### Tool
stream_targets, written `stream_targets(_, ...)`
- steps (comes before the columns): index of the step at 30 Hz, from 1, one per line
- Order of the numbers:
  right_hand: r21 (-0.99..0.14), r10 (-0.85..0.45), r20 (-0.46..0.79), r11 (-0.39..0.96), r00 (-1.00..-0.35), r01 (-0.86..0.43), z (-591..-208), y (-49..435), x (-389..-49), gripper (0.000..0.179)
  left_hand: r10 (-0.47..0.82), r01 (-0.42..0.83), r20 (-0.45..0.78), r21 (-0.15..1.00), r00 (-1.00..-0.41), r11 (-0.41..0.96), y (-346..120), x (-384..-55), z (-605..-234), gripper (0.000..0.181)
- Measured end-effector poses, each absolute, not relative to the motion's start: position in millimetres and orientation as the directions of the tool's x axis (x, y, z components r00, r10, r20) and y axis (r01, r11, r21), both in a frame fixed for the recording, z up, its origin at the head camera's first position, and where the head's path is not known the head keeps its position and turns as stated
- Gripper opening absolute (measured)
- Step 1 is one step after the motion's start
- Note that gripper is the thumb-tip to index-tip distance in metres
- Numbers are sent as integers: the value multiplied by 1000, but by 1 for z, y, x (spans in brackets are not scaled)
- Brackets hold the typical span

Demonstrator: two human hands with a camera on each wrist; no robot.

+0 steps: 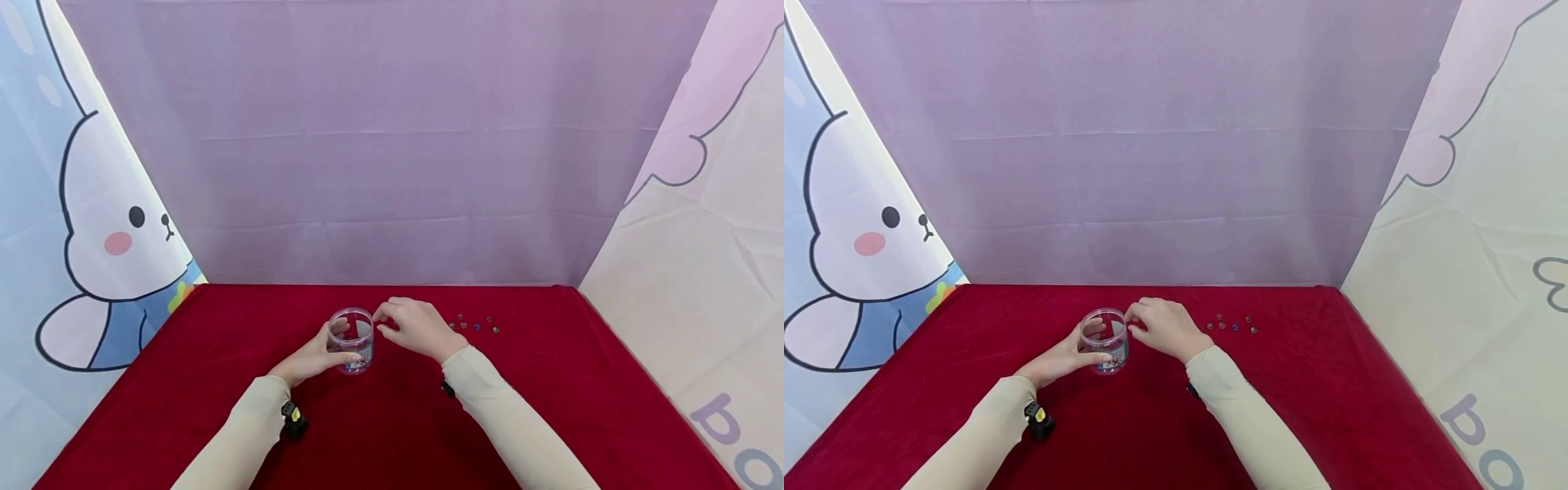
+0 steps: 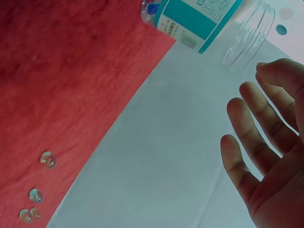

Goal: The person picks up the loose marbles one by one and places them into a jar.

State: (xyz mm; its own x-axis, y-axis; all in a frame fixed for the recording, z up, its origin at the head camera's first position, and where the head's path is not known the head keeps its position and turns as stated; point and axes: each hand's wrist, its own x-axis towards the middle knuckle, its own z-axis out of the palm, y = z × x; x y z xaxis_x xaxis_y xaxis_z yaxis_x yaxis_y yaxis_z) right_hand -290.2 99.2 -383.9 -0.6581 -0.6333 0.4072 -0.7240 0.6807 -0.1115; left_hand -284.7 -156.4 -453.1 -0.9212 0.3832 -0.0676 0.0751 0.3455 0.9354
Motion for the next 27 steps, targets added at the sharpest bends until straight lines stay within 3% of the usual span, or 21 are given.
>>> stream_targets(11,-137,-586,359,737,-726,-662,-390,124,-295,22,393,84,-63,935,-917,346,-156,-285,-453,89)
stream_targets(27,-182,-549,331,761,-767,-623,-407,170,-302,16,413,116,-42,929,-910,350,-158,-284,-453,92)
